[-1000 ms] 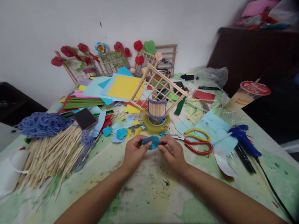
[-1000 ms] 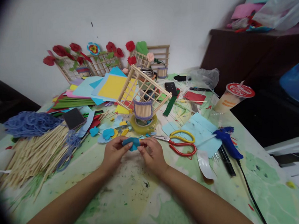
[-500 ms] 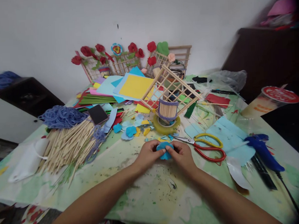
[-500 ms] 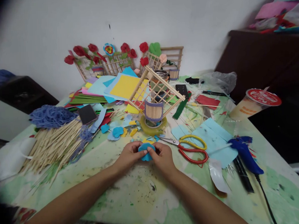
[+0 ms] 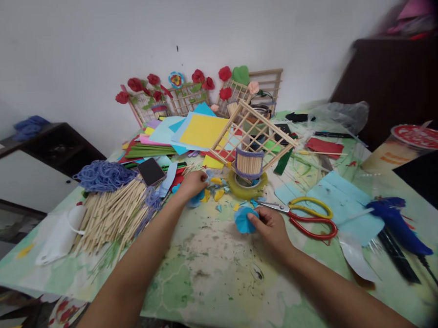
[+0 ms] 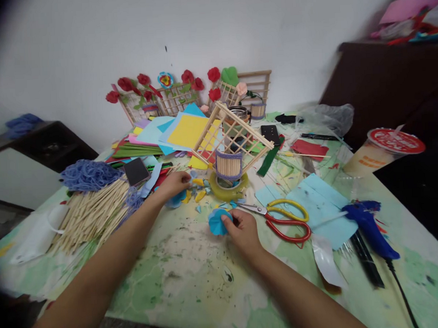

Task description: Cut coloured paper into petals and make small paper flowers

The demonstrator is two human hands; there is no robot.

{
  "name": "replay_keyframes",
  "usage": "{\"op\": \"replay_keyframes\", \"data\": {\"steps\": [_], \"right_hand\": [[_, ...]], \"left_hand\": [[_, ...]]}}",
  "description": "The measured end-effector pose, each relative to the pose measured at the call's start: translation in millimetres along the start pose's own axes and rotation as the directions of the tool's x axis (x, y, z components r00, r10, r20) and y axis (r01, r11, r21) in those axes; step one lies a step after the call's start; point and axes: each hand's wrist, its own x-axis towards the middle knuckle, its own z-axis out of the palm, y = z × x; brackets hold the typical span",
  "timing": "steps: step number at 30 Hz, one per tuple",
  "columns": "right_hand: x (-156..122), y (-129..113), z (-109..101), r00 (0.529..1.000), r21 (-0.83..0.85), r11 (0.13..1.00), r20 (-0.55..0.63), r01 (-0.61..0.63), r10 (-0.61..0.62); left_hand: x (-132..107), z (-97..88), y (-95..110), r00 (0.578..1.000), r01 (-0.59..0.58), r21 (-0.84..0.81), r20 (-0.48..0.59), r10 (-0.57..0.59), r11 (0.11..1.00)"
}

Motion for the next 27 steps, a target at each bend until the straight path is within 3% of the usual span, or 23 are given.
{"op": "replay_keyframes", "data": {"steps": [12, 15, 18, 20, 21, 22, 23, 24, 27], "right_hand": [[0.2, 1.6, 1.4, 0.999, 0.013, 1.0, -0.032, 0.021, -0.021], [0.1, 0.9, 1.6, 0.999, 0.002, 1.0, -0.029, 0.025, -0.025], [0.5, -0.6, 1.4, 0.999, -0.001, 1.0, -0.025, 0.03, -0.03], [0.6, -1.1, 1.5, 0.999, 0.008, 1.0, -0.02, 0.028, -0.027], [0.6, -1.1, 1.6, 1.0, 0.016, 1.0, -0.015, 0.024, -0.023], [0.6, -1.2, 1.8, 1.0, 0.027, 0.999, -0.01, 0.021, -0.021], [0.5, -1.1, 1.9, 1.0, 0.039, 0.999, -0.011, 0.02, -0.02], [0.5, -1.1, 2.0, 1.0, 0.053, 0.998, -0.016, 0.02, -0.02], [0.5, -1.3, 1.8, 0.999, 0.072, 0.997, -0.031, 0.023, -0.021]], "left_hand": [[5.3, 1.0, 1.3, 0.999, -0.036, 0.188, 0.035, 0.03, 0.981], [-2.4, -15.6, 11.4, 0.997, -0.041, 0.218, -0.048, 0.053, 0.975], [-26.0, -36.4, 32.6, 0.976, -0.059, 0.224, -0.192, 0.103, 0.973], [-51.1, -41.6, 52.2, 0.938, -0.138, 0.018, -0.317, 0.137, 0.99], [-64.7, -39.5, 62.5, 0.961, -0.169, -0.164, -0.249, 0.125, 0.972], [-77.8, -34.2, 72.4, 0.983, -0.179, -0.344, -0.108, 0.15, 0.922], [-89.6, -26.1, 81.2, 0.975, -0.167, -0.461, 0.052, 0.214, 0.871], [-99.4, -16.1, 88.5, 0.953, -0.159, -0.515, 0.143, 0.267, 0.842], [-114.1, 15.9, 98.9, 0.939, -0.244, -0.45, 0.111, 0.325, 0.859]]}}
